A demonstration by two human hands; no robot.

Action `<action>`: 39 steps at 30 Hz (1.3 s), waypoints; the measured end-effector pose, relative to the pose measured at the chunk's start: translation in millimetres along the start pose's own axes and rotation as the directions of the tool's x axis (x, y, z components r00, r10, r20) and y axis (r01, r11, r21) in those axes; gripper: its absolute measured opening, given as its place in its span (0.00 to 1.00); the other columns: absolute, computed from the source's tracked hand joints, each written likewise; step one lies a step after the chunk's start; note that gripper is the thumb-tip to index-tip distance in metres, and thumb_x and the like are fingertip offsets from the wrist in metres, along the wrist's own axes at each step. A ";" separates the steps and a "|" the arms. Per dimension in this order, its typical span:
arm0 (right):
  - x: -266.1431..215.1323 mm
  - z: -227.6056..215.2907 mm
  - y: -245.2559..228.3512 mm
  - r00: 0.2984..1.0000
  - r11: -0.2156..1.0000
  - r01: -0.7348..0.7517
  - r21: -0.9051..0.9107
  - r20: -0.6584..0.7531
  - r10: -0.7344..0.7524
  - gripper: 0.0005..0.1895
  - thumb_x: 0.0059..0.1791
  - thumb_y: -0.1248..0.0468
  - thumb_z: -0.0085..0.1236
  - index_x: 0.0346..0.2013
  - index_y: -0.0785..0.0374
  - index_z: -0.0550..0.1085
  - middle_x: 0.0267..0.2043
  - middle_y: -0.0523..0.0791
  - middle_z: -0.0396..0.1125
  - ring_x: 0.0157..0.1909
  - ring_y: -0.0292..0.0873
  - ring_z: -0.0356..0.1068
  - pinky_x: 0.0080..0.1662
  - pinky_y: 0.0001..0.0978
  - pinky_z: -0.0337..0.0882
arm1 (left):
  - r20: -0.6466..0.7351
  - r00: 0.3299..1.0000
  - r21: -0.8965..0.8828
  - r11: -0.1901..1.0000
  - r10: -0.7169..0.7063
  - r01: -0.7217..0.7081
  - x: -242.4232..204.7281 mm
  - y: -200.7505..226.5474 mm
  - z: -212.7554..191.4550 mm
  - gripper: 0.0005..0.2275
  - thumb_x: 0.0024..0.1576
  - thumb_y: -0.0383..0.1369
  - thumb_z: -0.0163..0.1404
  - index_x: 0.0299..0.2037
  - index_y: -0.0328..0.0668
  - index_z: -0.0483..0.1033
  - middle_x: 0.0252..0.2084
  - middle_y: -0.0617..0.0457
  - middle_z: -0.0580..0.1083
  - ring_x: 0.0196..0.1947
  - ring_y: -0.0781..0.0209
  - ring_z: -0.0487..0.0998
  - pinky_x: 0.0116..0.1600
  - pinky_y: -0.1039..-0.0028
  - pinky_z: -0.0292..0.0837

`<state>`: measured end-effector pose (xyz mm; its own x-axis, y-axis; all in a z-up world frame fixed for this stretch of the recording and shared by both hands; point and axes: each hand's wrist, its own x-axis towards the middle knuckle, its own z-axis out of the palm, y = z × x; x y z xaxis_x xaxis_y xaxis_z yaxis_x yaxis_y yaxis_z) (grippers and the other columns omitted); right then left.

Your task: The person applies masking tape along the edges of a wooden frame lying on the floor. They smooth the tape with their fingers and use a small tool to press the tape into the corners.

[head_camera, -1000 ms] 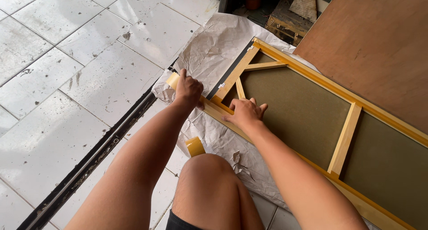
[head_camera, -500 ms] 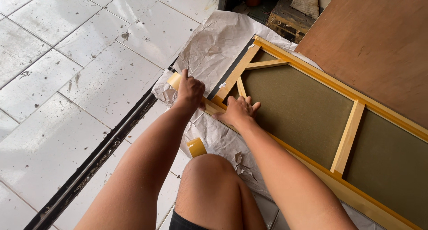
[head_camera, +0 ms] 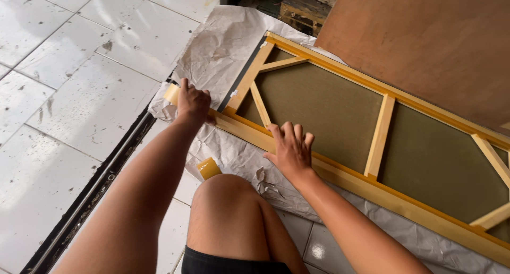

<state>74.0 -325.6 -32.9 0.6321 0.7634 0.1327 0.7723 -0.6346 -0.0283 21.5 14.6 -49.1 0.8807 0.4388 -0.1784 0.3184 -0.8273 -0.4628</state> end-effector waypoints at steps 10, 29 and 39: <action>-177.9 -10.5 129.7 0.924 0.919 -0.373 0.129 -0.040 0.381 0.04 0.56 0.45 0.64 0.41 0.33 0.77 0.32 0.29 0.65 0.48 0.37 0.71 0.54 0.47 0.64 | 0.015 0.999 -0.022 0.998 0.051 -0.051 -18.2 9.6 -25.6 0.55 0.40 0.74 0.67 0.75 0.52 0.67 0.72 0.45 0.75 0.73 0.41 0.68 0.79 0.33 0.37; -328.4 17.8 181.0 0.891 0.863 -0.445 0.239 0.021 0.453 0.17 0.53 0.58 0.63 0.55 0.37 0.84 0.55 0.35 0.75 0.61 0.48 0.77 0.55 0.52 0.82 | -0.076 0.655 -0.281 0.614 0.752 -0.738 -256.5 332.1 -153.5 0.36 0.64 0.50 0.59 0.82 0.58 0.59 0.79 0.46 0.61 0.77 0.39 0.64 0.68 0.41 0.71; -282.0 15.6 167.9 0.687 0.579 -0.727 0.369 0.399 0.608 0.11 0.51 0.47 0.71 0.43 0.42 0.82 0.44 0.35 0.79 0.56 0.46 0.81 0.52 0.48 0.81 | -0.066 0.689 -0.407 0.611 0.722 -0.679 -245.5 305.4 -168.4 0.24 0.63 0.58 0.56 0.58 0.52 0.86 0.68 0.53 0.77 0.65 0.47 0.79 0.60 0.45 0.81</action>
<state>26.4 -645.5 -90.5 0.9285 0.1866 -0.3210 0.0109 -0.8779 -0.4788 -38.3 -404.8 -0.4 0.8597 -0.3182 -0.3996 -0.2610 -0.9461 0.1920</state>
